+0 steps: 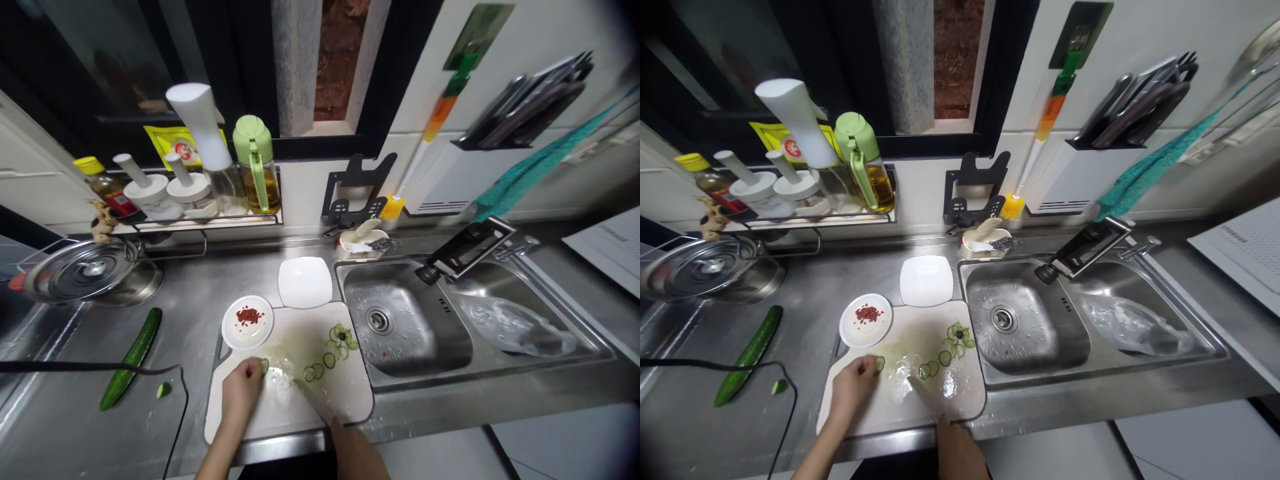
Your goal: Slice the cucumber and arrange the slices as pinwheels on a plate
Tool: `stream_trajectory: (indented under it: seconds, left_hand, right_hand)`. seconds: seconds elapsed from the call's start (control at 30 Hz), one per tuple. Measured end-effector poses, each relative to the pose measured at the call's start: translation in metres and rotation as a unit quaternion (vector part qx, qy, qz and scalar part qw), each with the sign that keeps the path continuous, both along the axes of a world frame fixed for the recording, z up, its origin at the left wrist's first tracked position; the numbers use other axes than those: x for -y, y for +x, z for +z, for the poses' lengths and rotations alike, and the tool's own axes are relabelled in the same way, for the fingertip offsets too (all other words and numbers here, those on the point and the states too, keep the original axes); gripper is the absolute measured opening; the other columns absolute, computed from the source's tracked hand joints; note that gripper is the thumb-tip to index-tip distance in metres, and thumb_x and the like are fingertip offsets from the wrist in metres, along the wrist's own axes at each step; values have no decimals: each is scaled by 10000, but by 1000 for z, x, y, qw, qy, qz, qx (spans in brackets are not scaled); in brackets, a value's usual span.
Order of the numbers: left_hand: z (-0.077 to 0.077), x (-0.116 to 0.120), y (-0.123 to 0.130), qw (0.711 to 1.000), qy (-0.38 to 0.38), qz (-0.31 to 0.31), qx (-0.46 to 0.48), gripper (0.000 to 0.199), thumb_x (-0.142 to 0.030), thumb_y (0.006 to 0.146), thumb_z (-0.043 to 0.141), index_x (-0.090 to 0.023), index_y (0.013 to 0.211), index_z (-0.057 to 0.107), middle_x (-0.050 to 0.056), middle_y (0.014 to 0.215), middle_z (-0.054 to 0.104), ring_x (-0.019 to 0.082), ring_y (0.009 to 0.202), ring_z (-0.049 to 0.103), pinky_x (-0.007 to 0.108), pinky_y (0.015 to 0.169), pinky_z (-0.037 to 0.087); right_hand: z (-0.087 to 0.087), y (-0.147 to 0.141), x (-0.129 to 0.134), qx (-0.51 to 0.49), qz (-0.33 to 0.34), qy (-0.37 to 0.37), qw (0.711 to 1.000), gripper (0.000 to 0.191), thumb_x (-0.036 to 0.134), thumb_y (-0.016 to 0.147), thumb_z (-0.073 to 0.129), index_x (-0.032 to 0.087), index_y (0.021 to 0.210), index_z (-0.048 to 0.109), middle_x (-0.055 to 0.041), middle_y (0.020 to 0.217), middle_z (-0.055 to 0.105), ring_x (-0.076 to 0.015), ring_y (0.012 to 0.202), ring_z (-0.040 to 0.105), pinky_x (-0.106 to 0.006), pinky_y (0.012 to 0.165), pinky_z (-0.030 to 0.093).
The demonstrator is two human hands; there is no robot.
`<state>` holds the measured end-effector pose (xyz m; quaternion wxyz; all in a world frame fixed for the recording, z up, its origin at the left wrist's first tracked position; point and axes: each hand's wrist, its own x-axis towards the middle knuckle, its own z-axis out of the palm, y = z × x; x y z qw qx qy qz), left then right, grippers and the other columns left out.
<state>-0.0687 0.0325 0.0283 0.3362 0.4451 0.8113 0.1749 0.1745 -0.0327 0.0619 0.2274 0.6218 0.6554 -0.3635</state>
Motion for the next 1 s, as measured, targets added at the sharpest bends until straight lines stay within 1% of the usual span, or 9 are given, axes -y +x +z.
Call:
stream_trajectory:
  seconds: [0.1, 0.27, 0.43, 0.5, 0.57, 0.63, 0.77, 0.87, 1.0]
  left_hand:
    - [-5, 1, -13, 1000, -4, 6, -12, 248, -377, 800, 505, -230, 795, 705, 0, 740, 736, 188, 726, 665, 239, 662, 411]
    - [-12, 5, -15, 1000, 9, 0, -20, 236, -370, 805, 482, -233, 814, 674, 3, 727, 717, 192, 711, 658, 254, 659, 413]
    - [-15, 9, -10, 997, 67, 12, -49, 254, -384, 802, 493, -209, 885, 658, 44, 812, 687, 207, 751, 631, 297, 718, 442]
    - [-14, 7, -5, 993, 104, -5, -50, 282, -394, 801, 503, -197, 917, 667, 61, 855, 677, 208, 753, 615, 318, 746, 457]
    - [-13, 1, 4, 990, 130, -56, -17, 294, -385, 798, 518, -192, 953, 678, 67, 879, 676, 200, 740, 600, 321, 743, 470]
    - [-10, -7, 17, 981, 132, -137, 40, 272, -343, 795, 539, -198, 970, 689, 69, 915, 678, 186, 743, 593, 307, 736, 478]
    - [-8, -26, 47, 950, 78, -280, 111, 292, -193, 758, 578, -216, 1024, 697, 59, 935, 646, 158, 773, 590, 274, 757, 470]
    - [-8, -38, 61, 934, 35, -336, 115, 339, -103, 695, 592, -209, 998, 700, 42, 926, 601, 136, 750, 570, 249, 737, 444]
    - [-7, -48, 66, 918, -5, -385, 96, 313, -52, 638, 605, -204, 896, 695, 19, 908, 546, 116, 737, 540, 217, 698, 404]
  right_hand:
    - [14, -5, -10, 4, 5, -47, 999, 661, -81, 749, 300, 145, 1340, 488, -161, 1109, 680, -263, 1050, 634, -338, 822, 505]
    - [37, -7, -19, 0, 4, -53, 999, 610, -96, 753, 315, 105, 1296, 504, -172, 1142, 664, -271, 1076, 621, -359, 851, 501]
    - [43, -8, -20, 5, 2, -59, 998, 611, -102, 764, 308, 107, 1300, 512, -172, 1136, 666, -265, 1076, 623, -350, 867, 495]
    - [42, -8, -19, 9, 6, -59, 998, 628, -109, 756, 324, 95, 1325, 492, -181, 1150, 657, -270, 1091, 613, -352, 879, 488]
    - [40, -8, -18, 7, 4, -57, 998, 635, -106, 751, 353, 92, 1342, 476, -187, 1168, 647, -277, 1101, 605, -359, 885, 486]
    - [37, -9, -17, 0, -4, -53, 999, 614, -101, 757, 356, 101, 1319, 499, -183, 1161, 652, -277, 1091, 612, -362, 876, 489]
    - [31, -8, -14, -1, -13, -56, 998, 586, -105, 750, 373, 122, 1265, 536, -174, 1126, 669, -271, 1055, 632, -342, 842, 494]
    - [29, -7, -11, -2, -10, -44, 999, 597, -113, 731, 377, 121, 1258, 531, -175, 1117, 670, -274, 1046, 635, -342, 819, 493]
    - [32, -7, -11, 2, -9, -39, 999, 611, -121, 726, 342, 110, 1259, 530, -174, 1112, 671, -273, 1047, 632, -341, 814, 484]
